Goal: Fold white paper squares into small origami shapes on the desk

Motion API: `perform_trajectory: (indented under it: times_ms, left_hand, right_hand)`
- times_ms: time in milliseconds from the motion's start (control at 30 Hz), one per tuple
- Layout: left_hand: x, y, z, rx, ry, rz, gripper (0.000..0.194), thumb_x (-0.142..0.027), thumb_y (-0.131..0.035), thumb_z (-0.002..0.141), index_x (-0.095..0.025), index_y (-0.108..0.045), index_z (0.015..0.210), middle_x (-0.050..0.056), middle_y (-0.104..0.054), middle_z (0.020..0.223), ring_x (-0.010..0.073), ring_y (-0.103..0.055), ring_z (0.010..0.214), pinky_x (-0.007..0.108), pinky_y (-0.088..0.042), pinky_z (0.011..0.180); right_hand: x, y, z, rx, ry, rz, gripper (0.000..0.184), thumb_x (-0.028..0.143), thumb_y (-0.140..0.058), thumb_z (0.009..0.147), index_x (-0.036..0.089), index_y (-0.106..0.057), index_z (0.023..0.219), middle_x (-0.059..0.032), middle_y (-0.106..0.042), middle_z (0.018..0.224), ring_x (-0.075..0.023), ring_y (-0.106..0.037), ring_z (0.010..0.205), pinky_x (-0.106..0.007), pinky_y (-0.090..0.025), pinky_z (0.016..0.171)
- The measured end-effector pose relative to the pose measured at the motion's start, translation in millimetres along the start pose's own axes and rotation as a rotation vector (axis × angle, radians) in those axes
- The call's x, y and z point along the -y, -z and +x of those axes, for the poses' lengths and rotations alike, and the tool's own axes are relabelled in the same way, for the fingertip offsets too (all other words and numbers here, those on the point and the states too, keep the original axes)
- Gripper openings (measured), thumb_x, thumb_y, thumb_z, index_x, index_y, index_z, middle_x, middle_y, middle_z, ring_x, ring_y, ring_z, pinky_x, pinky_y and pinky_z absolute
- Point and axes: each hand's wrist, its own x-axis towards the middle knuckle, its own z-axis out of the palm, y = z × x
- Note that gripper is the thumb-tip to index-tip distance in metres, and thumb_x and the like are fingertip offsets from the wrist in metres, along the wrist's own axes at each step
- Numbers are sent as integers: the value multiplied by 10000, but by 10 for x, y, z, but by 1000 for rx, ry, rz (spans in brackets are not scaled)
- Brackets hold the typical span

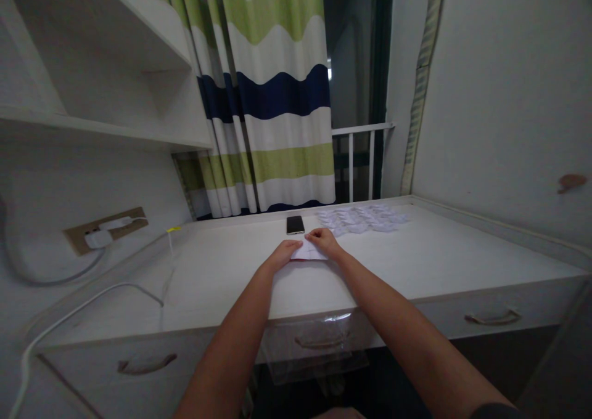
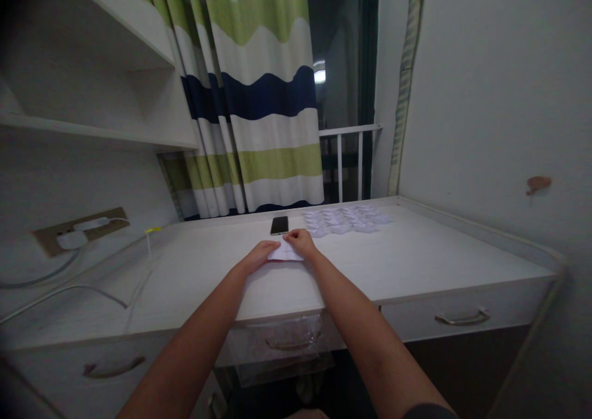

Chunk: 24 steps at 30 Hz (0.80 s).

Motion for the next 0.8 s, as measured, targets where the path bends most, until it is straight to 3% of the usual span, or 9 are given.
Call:
perform_trajectory:
  times_ms: [167,467,800]
  left_hand:
    - [-30,-37,-22,14,34,-84,247,-344,-649,640,-100,-629,667,35,-618,619,128,-537,587,278,-453,604]
    - [-105,-45,-70,17,67,-160,159,-234,-582,726,-80,-622,717,86,-639,703,150,-593,653,297,-498,649]
    - [-145,-58,-74,-28,95,-174,196,-265,-580,730,-74,-623,725,102,-642,706,148,-593,607,301,-504,621]
  right_hand:
    - [22,18,-13,24,-14,12,268,367,-556,622,122,-585,517,21,-464,434,-74,-358,445,-212,-242,437]
    - [-17,40,2,-84,-77,87,234,346,-571,598,119,-612,559,-13,-550,496,-101,-437,480,-220,-299,454]
    - [7,57,-6,-82,-61,95,268,380,-574,603,119,-613,555,-12,-548,485,-107,-447,481,-226,-306,458]
